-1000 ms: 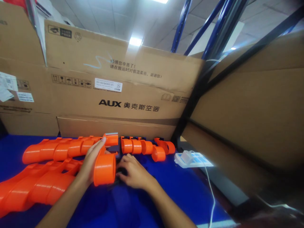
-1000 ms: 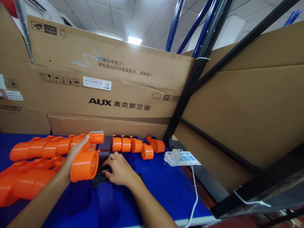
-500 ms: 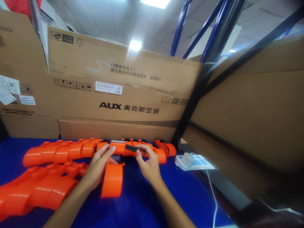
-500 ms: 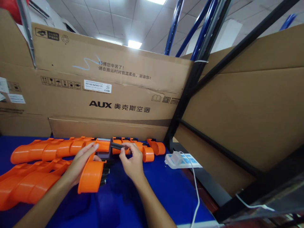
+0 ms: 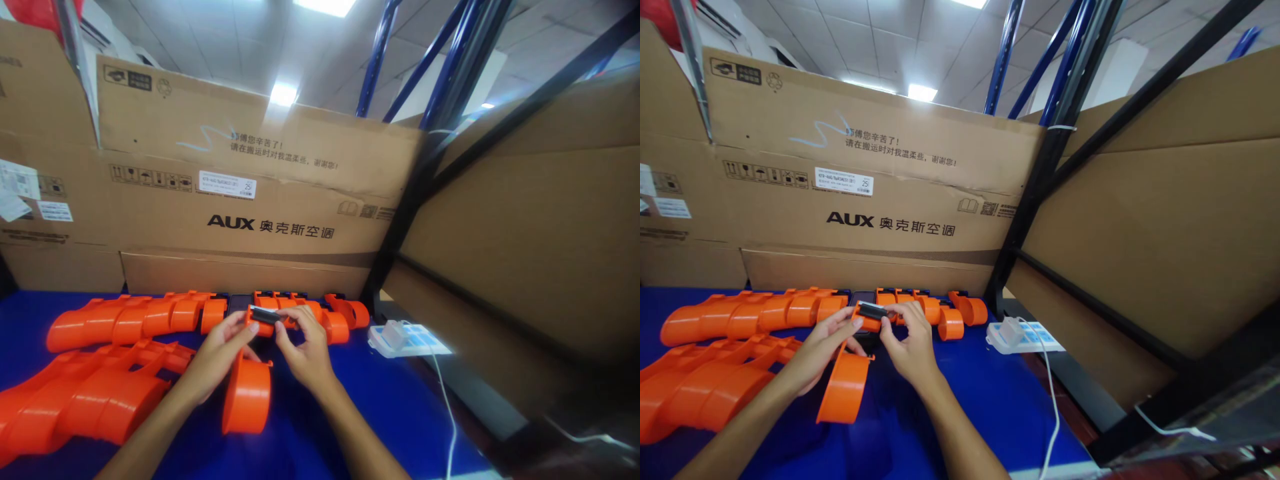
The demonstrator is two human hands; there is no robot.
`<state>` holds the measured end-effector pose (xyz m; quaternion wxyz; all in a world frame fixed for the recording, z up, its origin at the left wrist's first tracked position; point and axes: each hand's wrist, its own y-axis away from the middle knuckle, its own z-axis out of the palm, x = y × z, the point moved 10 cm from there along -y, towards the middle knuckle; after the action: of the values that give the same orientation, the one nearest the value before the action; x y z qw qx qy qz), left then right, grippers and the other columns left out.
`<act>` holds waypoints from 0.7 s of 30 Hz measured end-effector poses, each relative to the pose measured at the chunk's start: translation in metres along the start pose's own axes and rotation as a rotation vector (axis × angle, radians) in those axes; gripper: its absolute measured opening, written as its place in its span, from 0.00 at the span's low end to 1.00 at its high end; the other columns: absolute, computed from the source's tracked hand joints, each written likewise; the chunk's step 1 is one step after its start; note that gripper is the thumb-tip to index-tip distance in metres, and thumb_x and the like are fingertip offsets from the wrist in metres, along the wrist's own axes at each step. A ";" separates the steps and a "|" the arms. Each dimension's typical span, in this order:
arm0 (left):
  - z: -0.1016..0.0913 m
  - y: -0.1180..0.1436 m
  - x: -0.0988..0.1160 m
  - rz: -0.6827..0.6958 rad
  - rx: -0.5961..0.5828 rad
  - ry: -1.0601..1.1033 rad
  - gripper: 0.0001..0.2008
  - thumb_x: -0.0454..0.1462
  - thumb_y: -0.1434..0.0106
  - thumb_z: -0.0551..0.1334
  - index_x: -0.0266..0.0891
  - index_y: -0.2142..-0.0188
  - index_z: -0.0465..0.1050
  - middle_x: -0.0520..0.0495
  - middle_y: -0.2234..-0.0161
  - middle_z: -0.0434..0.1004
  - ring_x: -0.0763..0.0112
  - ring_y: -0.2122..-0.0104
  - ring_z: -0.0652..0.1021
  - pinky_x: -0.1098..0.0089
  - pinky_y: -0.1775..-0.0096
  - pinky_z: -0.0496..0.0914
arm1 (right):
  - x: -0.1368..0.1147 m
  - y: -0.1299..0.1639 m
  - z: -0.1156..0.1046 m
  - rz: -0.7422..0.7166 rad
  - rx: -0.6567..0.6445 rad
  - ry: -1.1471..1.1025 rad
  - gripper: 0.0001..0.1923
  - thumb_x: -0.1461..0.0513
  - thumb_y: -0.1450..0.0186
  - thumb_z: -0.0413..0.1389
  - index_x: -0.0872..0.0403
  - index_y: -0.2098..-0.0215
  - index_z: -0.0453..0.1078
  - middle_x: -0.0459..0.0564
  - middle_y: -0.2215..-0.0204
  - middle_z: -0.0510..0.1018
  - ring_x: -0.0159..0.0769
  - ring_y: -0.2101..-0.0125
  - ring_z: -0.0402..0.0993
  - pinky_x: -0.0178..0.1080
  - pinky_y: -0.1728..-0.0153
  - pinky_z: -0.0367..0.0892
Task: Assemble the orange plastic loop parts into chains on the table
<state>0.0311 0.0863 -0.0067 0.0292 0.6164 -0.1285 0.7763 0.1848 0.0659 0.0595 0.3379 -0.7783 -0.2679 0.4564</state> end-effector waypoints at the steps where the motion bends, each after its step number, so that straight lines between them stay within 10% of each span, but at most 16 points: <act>1: 0.000 0.000 -0.001 -0.003 -0.001 0.006 0.25 0.47 0.39 0.66 0.40 0.46 0.70 0.41 0.52 0.79 0.70 0.75 0.80 0.69 0.68 0.73 | 0.000 0.000 0.000 0.002 0.001 0.002 0.06 0.62 0.34 0.57 0.50 0.58 0.74 0.51 0.64 0.79 0.42 0.62 0.74 0.44 0.59 0.69; 21: -0.001 0.002 0.000 -0.038 0.010 0.012 0.26 0.48 0.41 0.67 0.39 0.46 0.72 0.43 0.63 0.82 0.69 0.77 0.79 0.70 0.70 0.70 | 0.004 0.001 0.003 -0.003 -0.053 0.006 0.09 0.61 0.33 0.56 0.51 0.56 0.74 0.51 0.67 0.79 0.39 0.66 0.73 0.41 0.64 0.69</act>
<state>0.0297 0.0849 -0.0077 0.0417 0.6142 -0.1125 0.7799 0.1840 0.0690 0.0560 0.3187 -0.7878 -0.2802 0.4464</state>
